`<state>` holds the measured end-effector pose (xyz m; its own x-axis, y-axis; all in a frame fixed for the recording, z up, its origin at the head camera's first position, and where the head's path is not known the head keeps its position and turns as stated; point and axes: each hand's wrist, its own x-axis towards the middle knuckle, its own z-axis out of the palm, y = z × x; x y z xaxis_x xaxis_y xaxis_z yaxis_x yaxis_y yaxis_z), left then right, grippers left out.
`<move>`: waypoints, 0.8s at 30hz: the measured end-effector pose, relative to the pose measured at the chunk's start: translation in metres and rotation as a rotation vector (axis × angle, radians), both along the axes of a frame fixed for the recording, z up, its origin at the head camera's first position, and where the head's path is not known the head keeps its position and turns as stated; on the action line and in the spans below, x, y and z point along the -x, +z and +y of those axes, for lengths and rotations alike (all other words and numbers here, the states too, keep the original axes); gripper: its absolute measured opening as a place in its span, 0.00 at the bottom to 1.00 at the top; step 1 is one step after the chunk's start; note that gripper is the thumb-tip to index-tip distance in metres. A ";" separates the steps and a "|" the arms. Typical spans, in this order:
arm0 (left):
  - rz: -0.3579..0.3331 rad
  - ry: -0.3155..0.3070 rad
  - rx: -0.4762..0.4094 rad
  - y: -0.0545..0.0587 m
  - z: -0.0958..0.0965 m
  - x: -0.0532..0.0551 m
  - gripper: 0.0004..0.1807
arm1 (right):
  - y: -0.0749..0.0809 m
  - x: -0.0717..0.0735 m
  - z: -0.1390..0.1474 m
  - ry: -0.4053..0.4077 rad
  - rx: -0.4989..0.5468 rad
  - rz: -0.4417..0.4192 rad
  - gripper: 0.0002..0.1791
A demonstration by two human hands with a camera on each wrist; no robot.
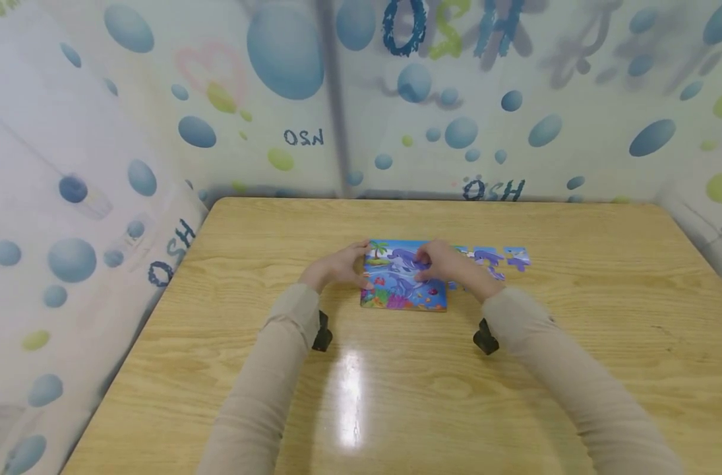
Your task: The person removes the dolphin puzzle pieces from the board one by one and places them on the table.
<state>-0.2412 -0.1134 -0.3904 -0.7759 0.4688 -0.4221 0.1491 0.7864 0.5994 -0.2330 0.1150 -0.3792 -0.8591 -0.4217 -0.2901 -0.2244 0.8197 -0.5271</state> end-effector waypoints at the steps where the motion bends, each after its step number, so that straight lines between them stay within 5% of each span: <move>1: -0.001 0.000 0.001 0.000 0.000 0.000 0.50 | 0.001 0.000 -0.001 0.007 -0.005 -0.001 0.23; 24: -0.002 0.002 -0.010 -0.002 -0.002 0.000 0.50 | -0.003 0.000 0.002 -0.029 0.047 -0.011 0.21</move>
